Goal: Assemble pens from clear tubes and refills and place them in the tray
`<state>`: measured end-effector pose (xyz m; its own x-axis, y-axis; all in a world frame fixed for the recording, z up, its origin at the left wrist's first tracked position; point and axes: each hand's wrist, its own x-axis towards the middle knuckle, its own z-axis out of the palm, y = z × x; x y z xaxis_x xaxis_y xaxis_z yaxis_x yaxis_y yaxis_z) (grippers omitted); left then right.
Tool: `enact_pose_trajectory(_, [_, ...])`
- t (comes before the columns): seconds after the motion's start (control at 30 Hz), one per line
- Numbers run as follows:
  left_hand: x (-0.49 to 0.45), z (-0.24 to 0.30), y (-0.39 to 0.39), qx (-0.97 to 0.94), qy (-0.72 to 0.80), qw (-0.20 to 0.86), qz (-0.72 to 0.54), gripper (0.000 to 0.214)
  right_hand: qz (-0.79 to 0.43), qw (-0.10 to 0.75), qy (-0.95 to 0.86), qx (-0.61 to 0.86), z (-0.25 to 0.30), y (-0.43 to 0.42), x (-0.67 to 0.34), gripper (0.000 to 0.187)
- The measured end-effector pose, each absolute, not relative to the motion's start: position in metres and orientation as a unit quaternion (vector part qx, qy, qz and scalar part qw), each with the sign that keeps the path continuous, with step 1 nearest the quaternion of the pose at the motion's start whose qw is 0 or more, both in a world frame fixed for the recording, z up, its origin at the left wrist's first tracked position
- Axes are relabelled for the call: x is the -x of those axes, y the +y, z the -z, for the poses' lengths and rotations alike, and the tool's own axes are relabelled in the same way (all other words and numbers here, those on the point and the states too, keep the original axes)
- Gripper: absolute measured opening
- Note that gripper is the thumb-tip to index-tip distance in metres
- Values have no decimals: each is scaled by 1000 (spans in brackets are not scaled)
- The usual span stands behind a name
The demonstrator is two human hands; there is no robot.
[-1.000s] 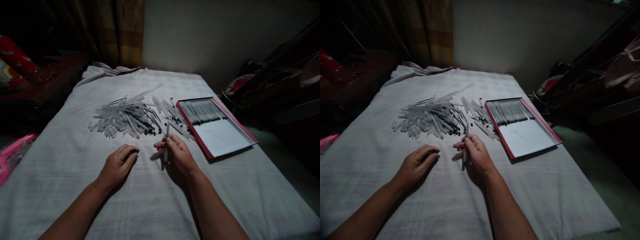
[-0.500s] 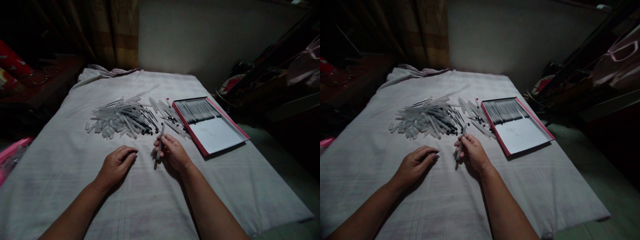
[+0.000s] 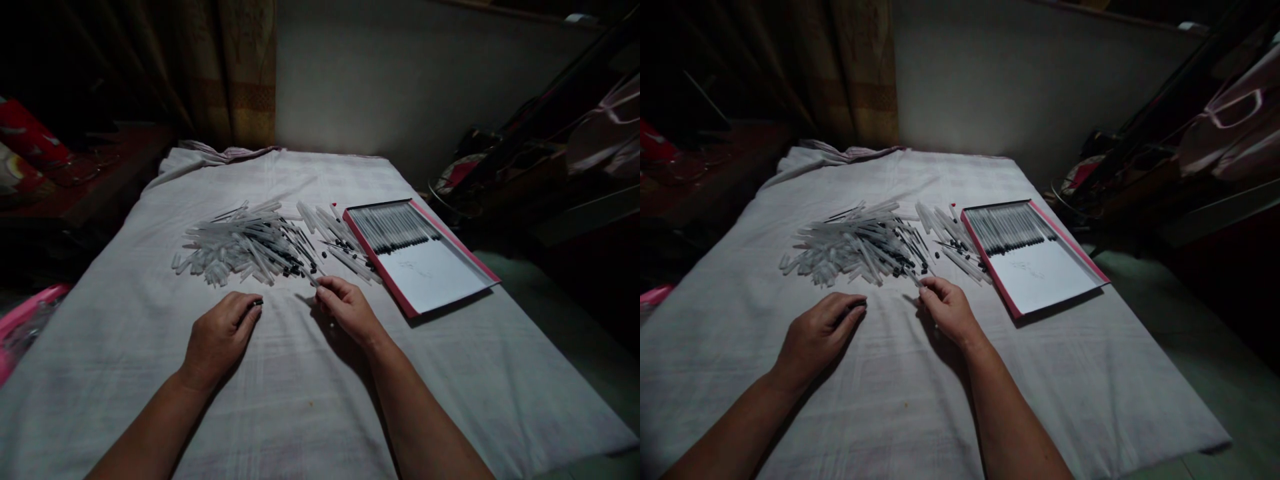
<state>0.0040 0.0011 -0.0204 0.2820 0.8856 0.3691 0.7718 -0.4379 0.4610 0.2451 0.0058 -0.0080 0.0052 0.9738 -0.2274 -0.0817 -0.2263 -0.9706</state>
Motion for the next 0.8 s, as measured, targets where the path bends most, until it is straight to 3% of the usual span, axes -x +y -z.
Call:
enact_pose_trajectory(0.13, [5,23,11,-777,568,32,-271,34,-555,468,-416,548,11,8,-246,38])
enact_pose_trajectory(0.37, [4,23,27,-768,586,37,-258,33,-561,476,-408,541,13,9,-247,34])
enact_pose_trajectory(0.63, [-18,1,54,-813,576,-33,-83,31,-567,488,-407,524,16,12,-248,35])
enact_pose_trajectory(0.8, [-16,-2,59,-841,533,-68,-63,27,-561,486,-419,523,19,13,-248,39])
